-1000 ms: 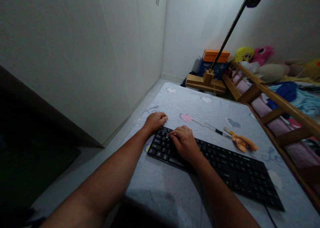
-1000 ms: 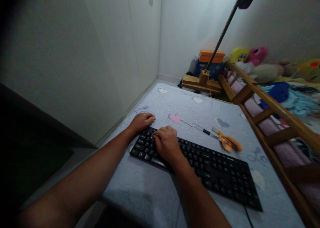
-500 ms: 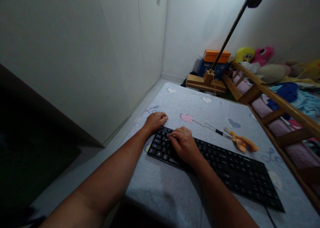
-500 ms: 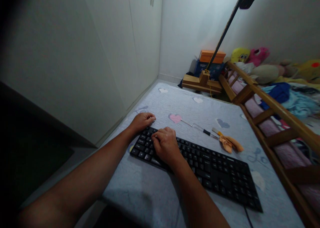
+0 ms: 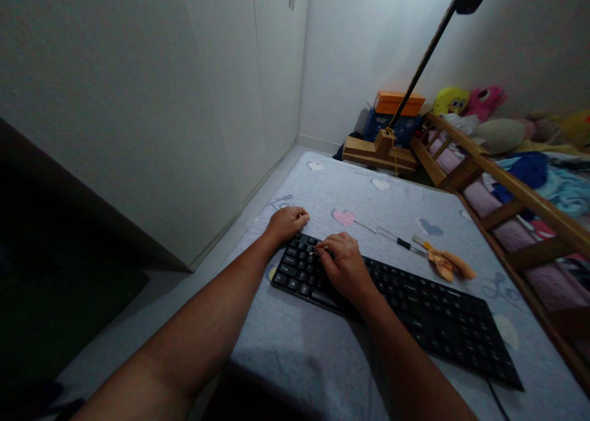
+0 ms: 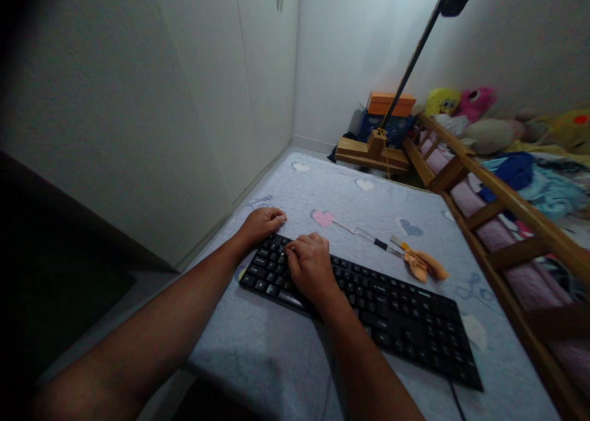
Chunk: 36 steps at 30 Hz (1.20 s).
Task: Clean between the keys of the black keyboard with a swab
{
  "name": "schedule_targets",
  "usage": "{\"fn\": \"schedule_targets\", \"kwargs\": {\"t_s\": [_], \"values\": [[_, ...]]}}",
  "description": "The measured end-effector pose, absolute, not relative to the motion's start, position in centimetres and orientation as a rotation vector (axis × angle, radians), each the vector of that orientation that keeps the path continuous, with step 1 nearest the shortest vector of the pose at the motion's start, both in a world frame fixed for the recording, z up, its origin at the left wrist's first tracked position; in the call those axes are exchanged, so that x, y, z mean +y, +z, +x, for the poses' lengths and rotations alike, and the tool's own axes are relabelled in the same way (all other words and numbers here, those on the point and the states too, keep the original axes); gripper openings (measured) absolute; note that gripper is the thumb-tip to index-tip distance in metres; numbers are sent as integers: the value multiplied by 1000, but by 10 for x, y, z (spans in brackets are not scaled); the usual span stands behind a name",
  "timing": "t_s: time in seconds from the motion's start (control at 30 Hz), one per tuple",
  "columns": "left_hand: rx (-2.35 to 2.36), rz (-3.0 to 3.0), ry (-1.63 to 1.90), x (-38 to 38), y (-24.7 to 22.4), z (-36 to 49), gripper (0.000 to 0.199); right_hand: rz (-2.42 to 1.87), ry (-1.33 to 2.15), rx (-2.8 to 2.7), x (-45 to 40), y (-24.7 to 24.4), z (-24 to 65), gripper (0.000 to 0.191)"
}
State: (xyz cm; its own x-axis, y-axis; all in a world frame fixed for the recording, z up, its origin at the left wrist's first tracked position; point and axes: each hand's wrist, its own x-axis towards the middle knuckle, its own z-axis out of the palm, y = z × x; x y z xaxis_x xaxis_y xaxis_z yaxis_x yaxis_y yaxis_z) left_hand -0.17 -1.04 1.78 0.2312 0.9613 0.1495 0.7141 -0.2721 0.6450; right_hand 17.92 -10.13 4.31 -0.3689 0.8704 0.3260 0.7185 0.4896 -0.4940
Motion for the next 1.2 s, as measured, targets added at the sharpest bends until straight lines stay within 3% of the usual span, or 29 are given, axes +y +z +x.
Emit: {"fn": "schedule_targets", "kwargs": {"t_s": [1.2], "values": [[1535, 2058, 740, -11, 20, -1, 35, -1240, 415, -2232, -108, 49, 174, 16]]}}
